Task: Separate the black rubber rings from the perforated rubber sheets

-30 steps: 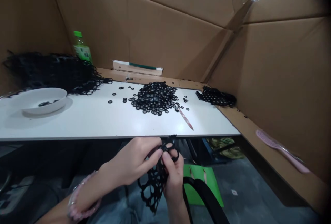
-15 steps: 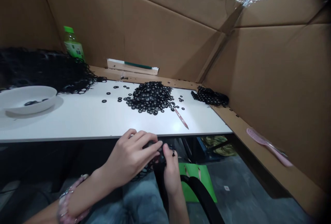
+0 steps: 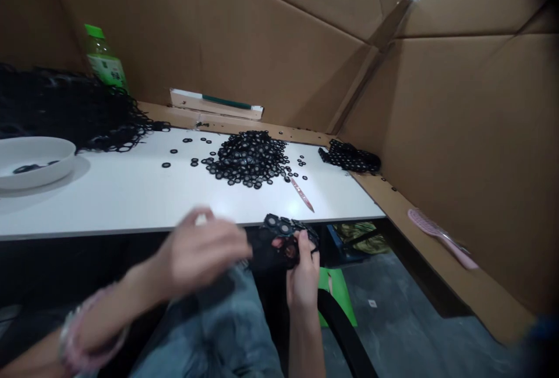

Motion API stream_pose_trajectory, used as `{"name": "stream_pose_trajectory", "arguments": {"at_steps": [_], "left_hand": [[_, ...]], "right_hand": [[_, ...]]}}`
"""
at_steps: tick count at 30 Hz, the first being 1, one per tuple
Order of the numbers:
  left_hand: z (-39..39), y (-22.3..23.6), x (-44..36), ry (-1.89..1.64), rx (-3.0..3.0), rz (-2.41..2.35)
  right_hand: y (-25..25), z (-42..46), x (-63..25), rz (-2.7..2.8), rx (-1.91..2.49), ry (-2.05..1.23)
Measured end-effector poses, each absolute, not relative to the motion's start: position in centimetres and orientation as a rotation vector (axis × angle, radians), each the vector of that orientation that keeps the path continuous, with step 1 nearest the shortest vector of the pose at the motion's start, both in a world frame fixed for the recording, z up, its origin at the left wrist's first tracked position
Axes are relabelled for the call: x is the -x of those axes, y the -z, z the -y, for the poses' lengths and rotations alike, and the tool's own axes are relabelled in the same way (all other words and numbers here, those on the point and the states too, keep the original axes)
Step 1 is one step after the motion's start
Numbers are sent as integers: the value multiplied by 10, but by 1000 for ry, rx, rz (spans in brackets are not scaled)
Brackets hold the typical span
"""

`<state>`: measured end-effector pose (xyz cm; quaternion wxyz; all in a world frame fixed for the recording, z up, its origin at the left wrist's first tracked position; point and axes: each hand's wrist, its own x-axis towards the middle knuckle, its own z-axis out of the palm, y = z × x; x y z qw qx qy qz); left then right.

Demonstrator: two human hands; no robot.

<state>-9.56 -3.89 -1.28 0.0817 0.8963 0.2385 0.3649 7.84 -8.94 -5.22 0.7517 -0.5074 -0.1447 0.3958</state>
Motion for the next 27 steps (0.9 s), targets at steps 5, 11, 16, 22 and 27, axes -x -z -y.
{"name": "stream_pose_trajectory", "arguments": {"at_steps": [5, 11, 16, 22, 27], "left_hand": [[-90, 4, 87, -952, -2507, -1121], [-137, 33, 69, -709, -2558, -1515], [-100, 11, 65, -1005, -2606, -1410], [6, -22, 68, -1000, -2485, -489], [41, -7, 73, -857, -2450, -503]], "right_hand": [[44, 102, -76, 400, 1073, -949], [46, 112, -73, 497, 1147, -936], [41, 116, -64, 499, 1204, -905], [42, 116, -61, 591, 1307, -826], [50, 118, -65, 602, 1375, -747]]}}
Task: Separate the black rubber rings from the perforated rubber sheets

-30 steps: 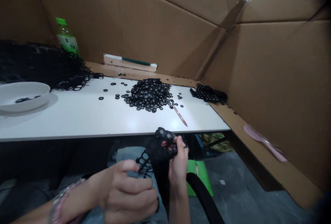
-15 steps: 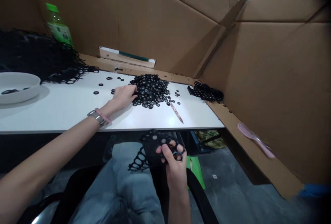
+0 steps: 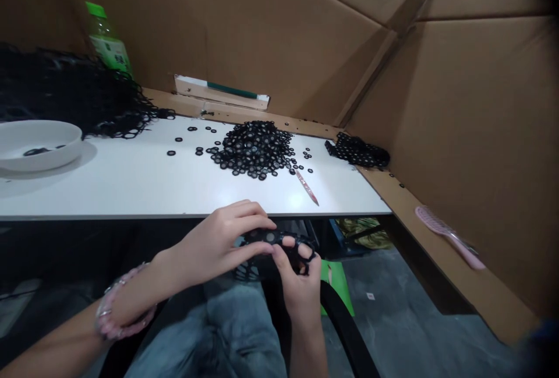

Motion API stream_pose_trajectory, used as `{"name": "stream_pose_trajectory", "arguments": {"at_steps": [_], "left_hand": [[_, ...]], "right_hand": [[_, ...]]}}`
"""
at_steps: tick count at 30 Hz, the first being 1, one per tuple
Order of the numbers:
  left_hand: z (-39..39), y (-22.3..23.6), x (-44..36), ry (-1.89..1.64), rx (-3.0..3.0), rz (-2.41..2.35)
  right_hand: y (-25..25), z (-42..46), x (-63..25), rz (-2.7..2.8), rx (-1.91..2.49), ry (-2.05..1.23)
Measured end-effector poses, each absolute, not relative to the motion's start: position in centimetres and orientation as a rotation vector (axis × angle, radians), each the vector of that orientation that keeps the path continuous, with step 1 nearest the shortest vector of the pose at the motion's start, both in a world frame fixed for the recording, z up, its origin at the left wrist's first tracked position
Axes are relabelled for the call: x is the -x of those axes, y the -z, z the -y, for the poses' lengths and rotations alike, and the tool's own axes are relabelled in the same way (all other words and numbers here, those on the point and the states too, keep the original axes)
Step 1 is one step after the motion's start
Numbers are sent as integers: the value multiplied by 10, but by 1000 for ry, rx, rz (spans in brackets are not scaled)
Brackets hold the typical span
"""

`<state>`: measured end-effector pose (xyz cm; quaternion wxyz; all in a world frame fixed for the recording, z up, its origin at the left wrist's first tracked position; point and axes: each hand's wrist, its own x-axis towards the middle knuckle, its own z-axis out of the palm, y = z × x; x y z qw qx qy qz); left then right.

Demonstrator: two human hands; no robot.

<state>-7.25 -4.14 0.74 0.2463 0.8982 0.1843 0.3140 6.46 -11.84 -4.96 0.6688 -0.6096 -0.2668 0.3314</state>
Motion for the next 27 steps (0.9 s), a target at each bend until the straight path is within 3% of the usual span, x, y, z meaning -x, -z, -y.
{"name": "stream_pose_trajectory", "arguments": {"at_steps": [10, 17, 23, 27], "left_hand": [[52, 4, 74, -1292, -2661, -608], [50, 12, 76, -1268, -3029, -399], [56, 26, 75, -1495, -2923, -599], [51, 24, 78, -1450, -2582, -576]], "right_hand": [[32, 126, -53, 560, 1254, -823], [56, 119, -68, 457, 1255, -956], [55, 115, -53, 401, 1262, -835], [50, 115, -54, 408, 1295, -775]]}}
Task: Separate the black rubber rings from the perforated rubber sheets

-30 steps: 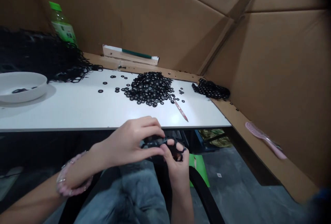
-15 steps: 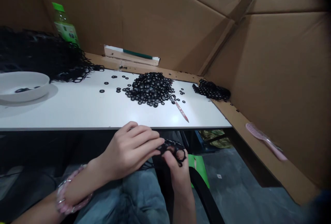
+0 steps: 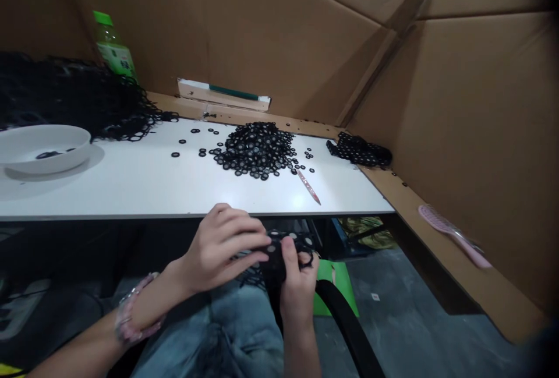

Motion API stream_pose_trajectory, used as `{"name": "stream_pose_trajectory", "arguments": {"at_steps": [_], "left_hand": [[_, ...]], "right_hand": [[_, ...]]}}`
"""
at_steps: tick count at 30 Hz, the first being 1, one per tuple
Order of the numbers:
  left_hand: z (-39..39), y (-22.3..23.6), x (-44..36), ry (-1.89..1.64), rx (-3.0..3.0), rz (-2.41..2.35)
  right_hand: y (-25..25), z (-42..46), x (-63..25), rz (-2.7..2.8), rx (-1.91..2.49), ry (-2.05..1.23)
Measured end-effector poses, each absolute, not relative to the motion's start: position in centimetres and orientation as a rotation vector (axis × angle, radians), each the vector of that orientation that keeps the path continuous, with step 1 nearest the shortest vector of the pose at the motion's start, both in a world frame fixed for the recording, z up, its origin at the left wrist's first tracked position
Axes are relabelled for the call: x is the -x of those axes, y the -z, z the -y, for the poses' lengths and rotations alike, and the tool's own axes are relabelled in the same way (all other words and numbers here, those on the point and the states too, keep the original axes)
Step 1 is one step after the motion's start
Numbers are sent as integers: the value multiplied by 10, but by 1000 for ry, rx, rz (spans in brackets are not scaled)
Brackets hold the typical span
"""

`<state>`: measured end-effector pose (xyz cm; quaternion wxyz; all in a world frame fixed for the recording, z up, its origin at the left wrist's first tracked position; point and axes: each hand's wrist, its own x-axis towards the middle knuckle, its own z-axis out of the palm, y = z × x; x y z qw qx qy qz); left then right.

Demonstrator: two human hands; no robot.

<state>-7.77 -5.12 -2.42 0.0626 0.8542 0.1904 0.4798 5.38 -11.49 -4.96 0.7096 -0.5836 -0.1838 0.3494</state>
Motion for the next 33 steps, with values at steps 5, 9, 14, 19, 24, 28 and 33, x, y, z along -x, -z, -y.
{"name": "stream_pose_trajectory", "arguments": {"at_steps": [5, 9, 14, 19, 24, 28, 33], "left_hand": [[54, 24, 82, -988, -1917, -806], [61, 28, 79, -951, -1758, -803], [68, 36, 74, -1032, -1480, -802], [76, 33, 68, -995, -976, -773], [76, 25, 64, -907, -675, -846], [72, 29, 66, -885, -836, -833], [65, 36, 75, -1140, -1476, -1021]], "right_hand": [[51, 117, -62, 448, 1274, -802], [53, 120, -61, 549, 1304, -831], [56, 119, -58, 618, 1214, -875], [55, 115, -55, 595, 1038, -994], [50, 116, -58, 600, 1003, -1151], [46, 118, -61, 697, 1050, -1195], [45, 119, -61, 707, 1183, -1072]]}}
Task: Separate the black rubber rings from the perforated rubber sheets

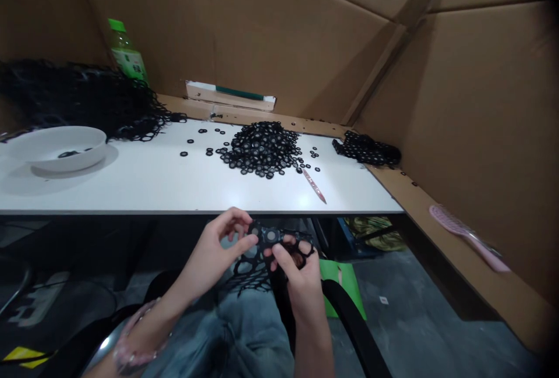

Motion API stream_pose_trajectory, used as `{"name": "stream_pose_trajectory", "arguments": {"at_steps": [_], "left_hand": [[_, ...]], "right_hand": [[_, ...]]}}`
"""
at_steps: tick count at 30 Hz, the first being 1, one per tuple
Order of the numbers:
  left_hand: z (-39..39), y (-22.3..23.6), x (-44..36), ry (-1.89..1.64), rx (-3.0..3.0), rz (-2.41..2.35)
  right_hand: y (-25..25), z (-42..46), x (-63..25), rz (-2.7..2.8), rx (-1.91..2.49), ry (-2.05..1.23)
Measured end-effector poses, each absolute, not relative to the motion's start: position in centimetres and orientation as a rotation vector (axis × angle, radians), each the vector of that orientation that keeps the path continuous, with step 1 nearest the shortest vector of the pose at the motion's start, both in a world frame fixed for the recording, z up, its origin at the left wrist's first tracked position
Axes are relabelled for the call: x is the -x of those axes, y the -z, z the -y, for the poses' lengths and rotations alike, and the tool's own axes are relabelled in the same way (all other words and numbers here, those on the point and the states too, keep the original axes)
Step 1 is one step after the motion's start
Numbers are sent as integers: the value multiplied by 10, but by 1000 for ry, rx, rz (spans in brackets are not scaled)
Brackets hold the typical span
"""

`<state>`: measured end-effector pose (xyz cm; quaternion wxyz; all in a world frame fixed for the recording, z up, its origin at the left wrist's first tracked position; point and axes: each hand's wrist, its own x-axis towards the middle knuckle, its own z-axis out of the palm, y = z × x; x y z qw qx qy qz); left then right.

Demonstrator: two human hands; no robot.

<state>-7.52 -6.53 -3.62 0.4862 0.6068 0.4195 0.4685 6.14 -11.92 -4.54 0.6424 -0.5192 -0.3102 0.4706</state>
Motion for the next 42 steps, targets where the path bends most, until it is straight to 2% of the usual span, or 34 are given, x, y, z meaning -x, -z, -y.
{"name": "stream_pose_trajectory", "arguments": {"at_steps": [3, 8, 15, 21, 25, 32, 36, 42], "left_hand": [[65, 31, 80, -1321, -1951, -1051], [67, 20, 81, -1207, -2303, -791], [72, 31, 72, -1211, -2244, -759], [72, 30, 69, -1178, -2084, -906], [67, 27, 73, -1154, -1998, -984], [-2, 18, 110, -1472, -1812, -1257], [-50, 13, 105, -1234, -2121, -1280], [-108, 15, 76, -944, -2508, -1456]], "right_hand": [[48, 121, -60, 716, 1241, -1039], [53, 124, -57, 689, 1300, -987], [53, 125, -58, 700, 1332, -914], [51, 132, -50, 769, 1169, -1125], [55, 129, -49, 587, 1116, -1218], [48, 115, -58, 156, 989, -1197], [51, 115, -59, 127, 954, -1244], [57, 114, -61, 366, 1012, -1135]]}}
